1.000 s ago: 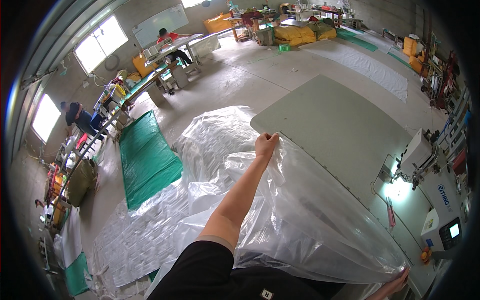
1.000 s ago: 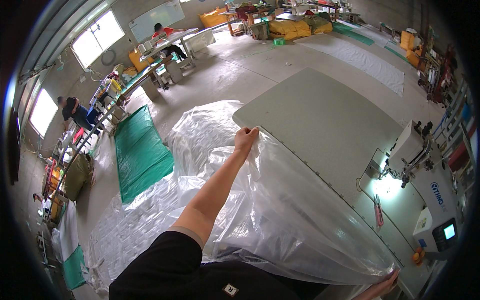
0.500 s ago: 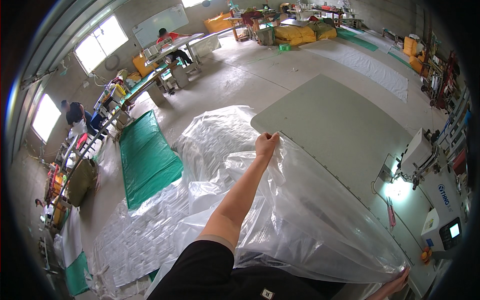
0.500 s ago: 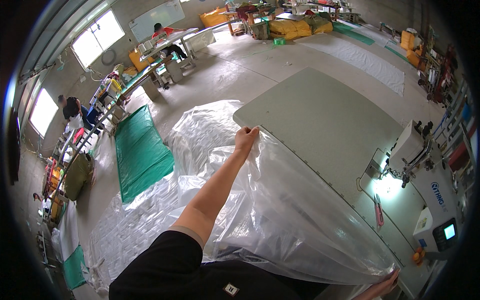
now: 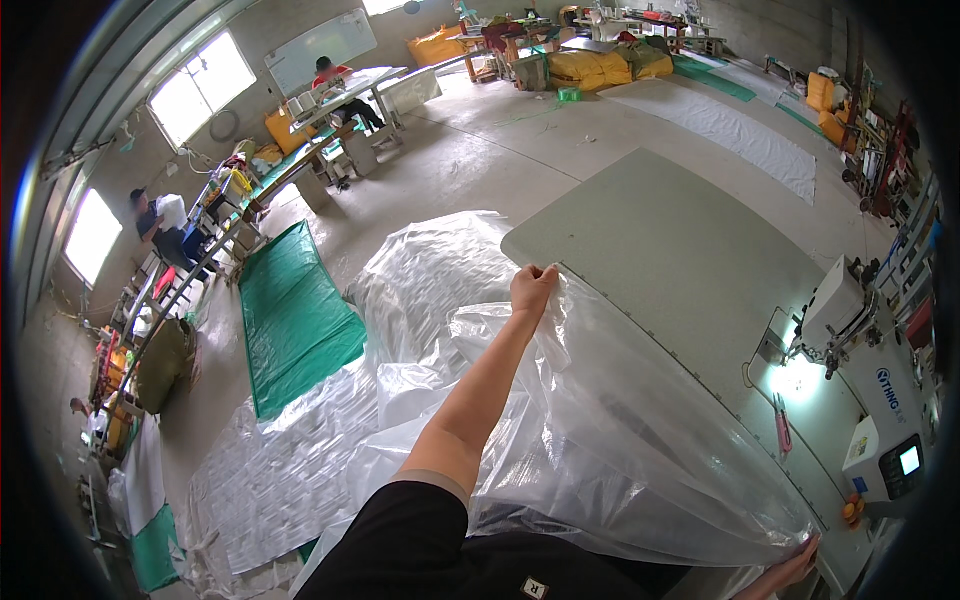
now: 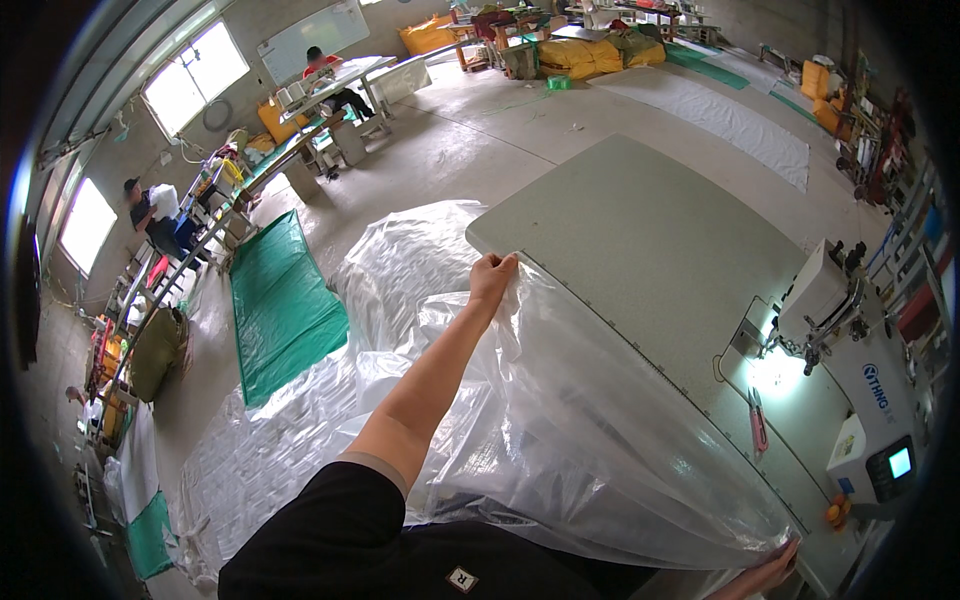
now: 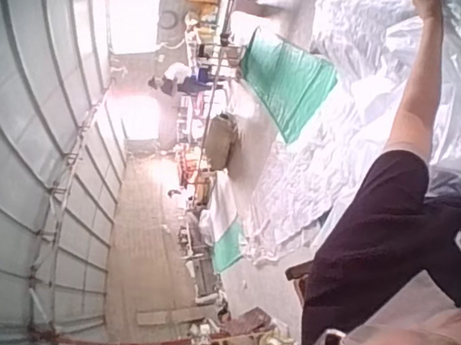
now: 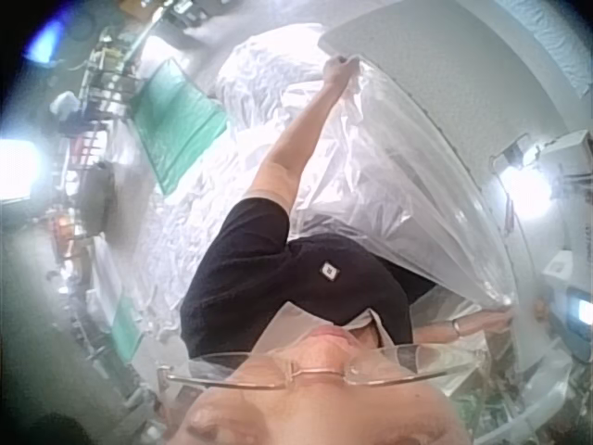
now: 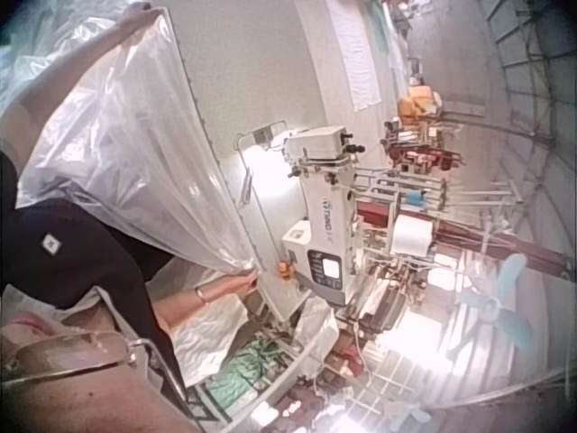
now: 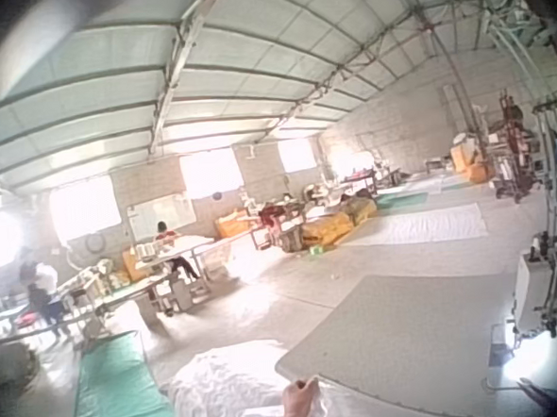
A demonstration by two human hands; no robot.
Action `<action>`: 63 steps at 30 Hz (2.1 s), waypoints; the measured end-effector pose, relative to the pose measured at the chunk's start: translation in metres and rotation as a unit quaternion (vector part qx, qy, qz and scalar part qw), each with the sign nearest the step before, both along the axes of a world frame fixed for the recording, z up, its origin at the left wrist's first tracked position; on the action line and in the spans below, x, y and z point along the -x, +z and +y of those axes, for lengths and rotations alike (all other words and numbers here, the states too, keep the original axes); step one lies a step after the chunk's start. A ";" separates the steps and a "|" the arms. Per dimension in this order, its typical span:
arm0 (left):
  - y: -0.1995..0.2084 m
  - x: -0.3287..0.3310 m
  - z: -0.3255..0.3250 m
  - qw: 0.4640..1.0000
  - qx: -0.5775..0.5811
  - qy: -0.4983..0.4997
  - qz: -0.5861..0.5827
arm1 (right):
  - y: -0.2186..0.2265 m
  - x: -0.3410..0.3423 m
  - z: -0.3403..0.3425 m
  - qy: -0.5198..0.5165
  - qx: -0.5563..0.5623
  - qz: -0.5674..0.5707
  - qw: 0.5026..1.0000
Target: The person aligns and sews large white plastic sheets using an industrial sewing machine. They repeatedly fold the edges of the plastic, guide the material under the needle, and operate the machine to stitch the seams in a factory setting.
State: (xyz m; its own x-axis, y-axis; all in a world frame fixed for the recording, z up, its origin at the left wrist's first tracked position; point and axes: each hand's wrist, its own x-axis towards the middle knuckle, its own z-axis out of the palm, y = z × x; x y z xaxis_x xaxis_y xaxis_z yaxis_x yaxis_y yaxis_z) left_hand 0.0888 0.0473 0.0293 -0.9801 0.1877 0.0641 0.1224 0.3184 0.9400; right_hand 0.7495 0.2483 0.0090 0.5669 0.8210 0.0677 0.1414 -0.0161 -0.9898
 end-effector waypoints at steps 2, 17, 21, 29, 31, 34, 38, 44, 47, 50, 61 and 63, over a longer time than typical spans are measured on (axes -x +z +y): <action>0.000 0.000 -0.001 1.000 0.000 0.002 0.000 | 0.006 0.006 -0.003 -0.001 0.005 -0.010 1.000; 0.004 0.009 -0.020 0.974 -0.142 -0.116 -0.130 | 0.006 0.010 -0.007 0.025 -0.046 0.101 0.993; 0.031 0.001 -0.043 0.926 -0.224 -0.200 -0.229 | 0.016 0.012 -0.024 0.040 -0.012 0.092 0.995; 0.013 -0.011 -0.092 0.928 -0.135 -0.263 -0.226 | -0.010 -0.009 -0.040 0.051 0.009 0.068 0.996; 0.010 -0.020 -0.097 0.925 -0.143 -0.264 -0.233 | -0.011 -0.006 -0.043 0.074 0.010 0.079 0.994; 0.008 -0.025 -0.096 0.926 -0.166 -0.259 -0.220 | -0.040 -0.029 -0.035 0.104 0.006 0.103 0.989; 0.005 -0.018 -0.094 0.941 -0.165 -0.251 -0.158 | -0.025 -0.014 -0.049 0.073 0.046 0.109 0.990; -0.003 -0.039 -0.120 0.954 -0.173 -0.229 -0.091 | -0.028 -0.001 -0.058 0.085 0.042 0.068 0.993; -0.033 -0.101 -0.137 0.908 0.080 -0.386 -0.139 | -0.038 -0.002 -0.069 0.092 0.097 0.086 0.987; -0.098 -0.172 -0.163 0.850 0.092 -0.519 0.017 | -0.057 0.006 -0.073 0.207 0.126 0.019 0.970; -0.098 -0.200 -0.170 0.933 0.012 -0.359 -0.033 | -0.064 0.100 -0.102 0.431 0.122 0.145 0.882; -0.135 -0.163 -0.195 0.946 0.108 -0.272 0.137 | -0.046 0.136 -0.111 0.476 0.123 0.079 0.867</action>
